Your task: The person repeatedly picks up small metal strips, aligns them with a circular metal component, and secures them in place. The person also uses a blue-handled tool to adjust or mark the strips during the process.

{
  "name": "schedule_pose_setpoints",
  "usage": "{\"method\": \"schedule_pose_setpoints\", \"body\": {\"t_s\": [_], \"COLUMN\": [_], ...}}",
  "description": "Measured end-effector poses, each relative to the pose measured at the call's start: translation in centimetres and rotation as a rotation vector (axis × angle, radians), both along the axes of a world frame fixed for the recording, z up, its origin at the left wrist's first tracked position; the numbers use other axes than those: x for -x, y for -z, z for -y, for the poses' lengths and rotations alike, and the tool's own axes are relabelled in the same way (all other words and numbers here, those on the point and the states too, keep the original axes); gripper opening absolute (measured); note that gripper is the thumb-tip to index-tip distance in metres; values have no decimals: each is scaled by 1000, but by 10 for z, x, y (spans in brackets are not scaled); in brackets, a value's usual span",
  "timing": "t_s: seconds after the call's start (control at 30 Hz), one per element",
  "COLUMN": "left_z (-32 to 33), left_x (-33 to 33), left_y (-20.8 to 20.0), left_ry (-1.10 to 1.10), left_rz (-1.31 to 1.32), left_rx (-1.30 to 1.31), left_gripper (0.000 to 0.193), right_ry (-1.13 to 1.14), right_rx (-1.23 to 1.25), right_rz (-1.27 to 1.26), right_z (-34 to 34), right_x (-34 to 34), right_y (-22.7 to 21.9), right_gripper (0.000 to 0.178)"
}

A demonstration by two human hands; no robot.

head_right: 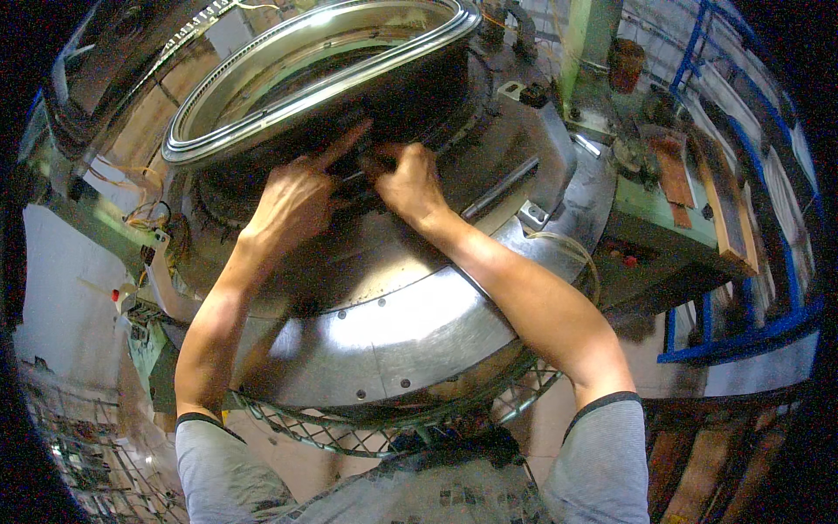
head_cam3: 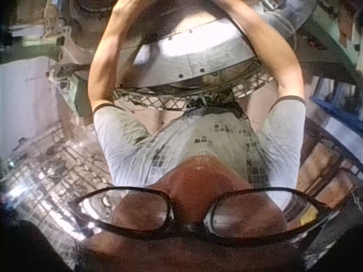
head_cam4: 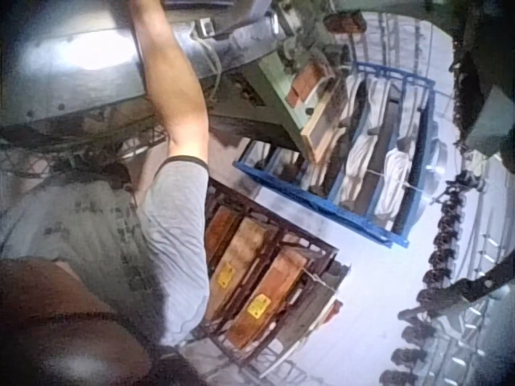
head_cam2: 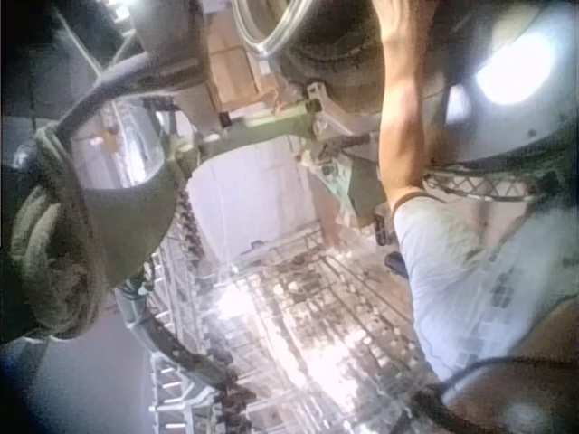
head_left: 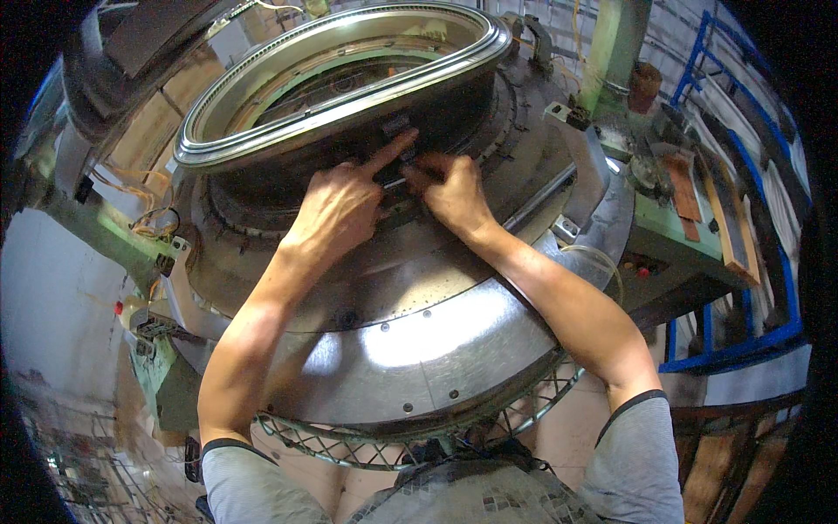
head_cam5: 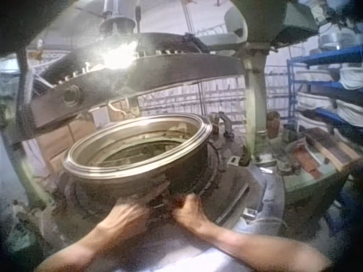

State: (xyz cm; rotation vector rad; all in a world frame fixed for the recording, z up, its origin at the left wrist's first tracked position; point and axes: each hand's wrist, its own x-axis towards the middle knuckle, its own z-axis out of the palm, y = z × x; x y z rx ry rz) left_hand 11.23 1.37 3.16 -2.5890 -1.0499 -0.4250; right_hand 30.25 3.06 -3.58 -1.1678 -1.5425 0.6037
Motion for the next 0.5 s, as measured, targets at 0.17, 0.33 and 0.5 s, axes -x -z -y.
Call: {"method": "schedule_pose_setpoints", "body": {"t_s": [0.17,0.33,0.5], "left_z": [-4,-5,-9], "left_x": [-1,-1,2], "left_y": [3,-3,-9], "left_ry": [-63,-90,-59], "left_rz": [9,-21,-55], "left_rx": [44,144,153], "left_gripper": [106,107,102], "right_ry": [96,83,1], "right_rx": [76,45,28], "right_rz": [166,186,117], "right_z": [18,26,28], "right_x": [-3,-2,-5], "right_y": [5,6,4], "right_gripper": [28,26,24]}}
